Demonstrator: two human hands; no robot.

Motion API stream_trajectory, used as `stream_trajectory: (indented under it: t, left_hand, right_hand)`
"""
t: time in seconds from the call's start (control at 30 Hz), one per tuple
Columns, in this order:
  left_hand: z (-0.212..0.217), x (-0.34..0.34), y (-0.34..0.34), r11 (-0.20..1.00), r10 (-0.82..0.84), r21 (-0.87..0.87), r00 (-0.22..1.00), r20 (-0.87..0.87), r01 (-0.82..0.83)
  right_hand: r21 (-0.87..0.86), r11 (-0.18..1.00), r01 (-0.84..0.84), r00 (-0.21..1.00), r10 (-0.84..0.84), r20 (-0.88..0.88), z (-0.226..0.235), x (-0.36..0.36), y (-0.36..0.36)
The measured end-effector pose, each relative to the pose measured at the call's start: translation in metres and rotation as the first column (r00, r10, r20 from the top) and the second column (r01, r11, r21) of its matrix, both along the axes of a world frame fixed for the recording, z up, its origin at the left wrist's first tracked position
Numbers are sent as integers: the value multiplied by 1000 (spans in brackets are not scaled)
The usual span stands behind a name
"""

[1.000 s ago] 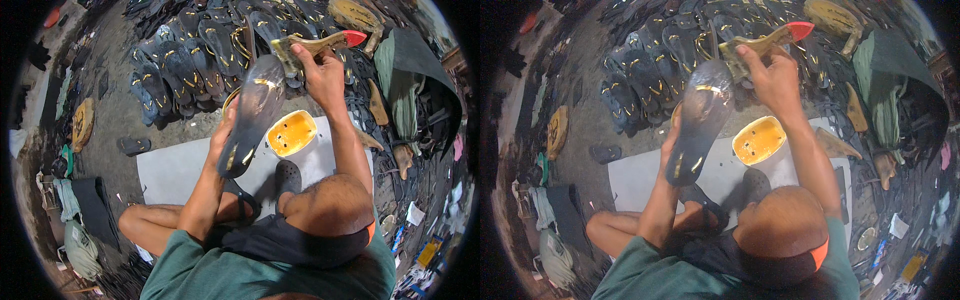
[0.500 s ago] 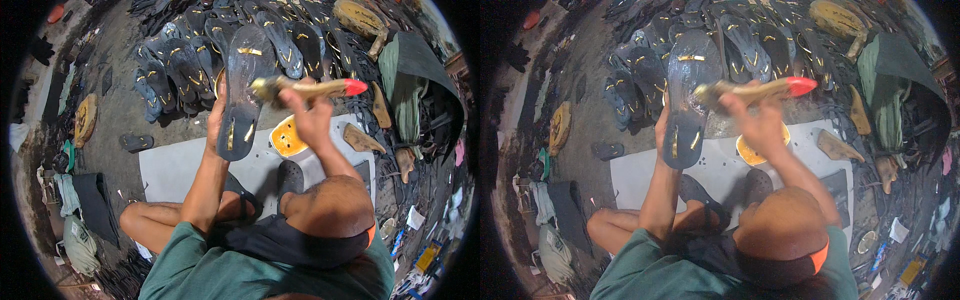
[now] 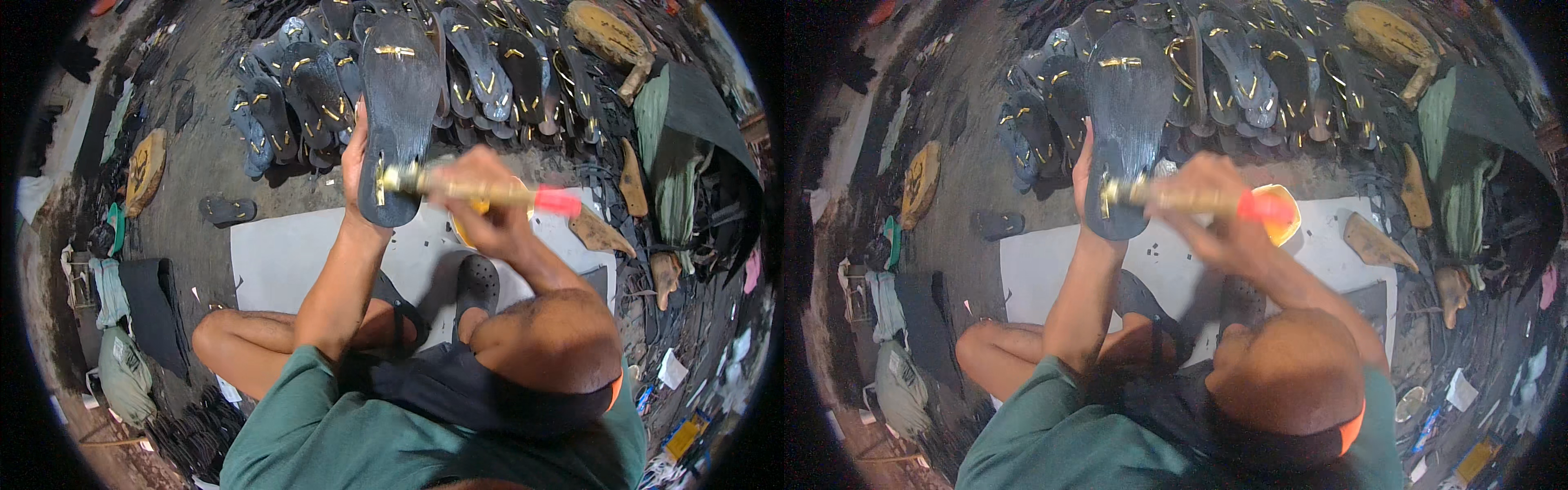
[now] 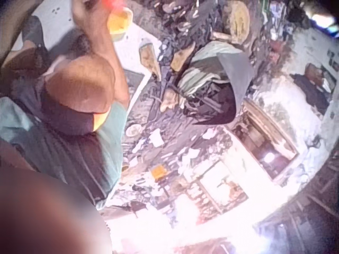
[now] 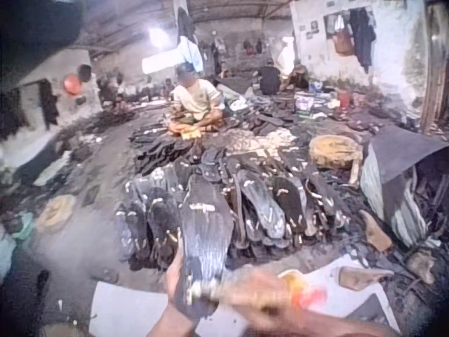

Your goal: The person sits on the floor and repeatedly picks up black sandals, applies a yellow substance with a brush, and places them back in a pile. The process is repeated for multiple sandals throughout the clip.

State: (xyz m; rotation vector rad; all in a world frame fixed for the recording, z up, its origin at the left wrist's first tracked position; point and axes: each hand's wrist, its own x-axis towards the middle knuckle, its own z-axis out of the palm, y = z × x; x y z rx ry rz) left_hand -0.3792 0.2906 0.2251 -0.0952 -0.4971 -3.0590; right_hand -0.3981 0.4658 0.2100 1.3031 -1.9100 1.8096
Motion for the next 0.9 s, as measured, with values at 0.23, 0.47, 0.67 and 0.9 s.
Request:
stream_trajectory:
  t: [0.23, 0.47, 0.67, 0.9]
  left_hand:
    - [0, -17, -2, 997, 26, -68, 985, -172, -38]
    - [13, -17, -12, 998, -37, -47, 995, -89, 33]
    - [-4, -33, -2, 971, -236, -99, 944, -229, 219]
    - [13, -37, -16, 992, -123, -50, 990, -69, 119]
  right_hand:
    - [-114, 971, 210, 976, -201, 86, 11, -12, -6]
    - [-82, 996, -22, 913, -13, -407, 17, -21, 12]
    - [130, 991, 11, 894, 48, -445, 61, -49, -10]
    - [-92, 991, 101, 795, -136, -591, 48, -17, -11]
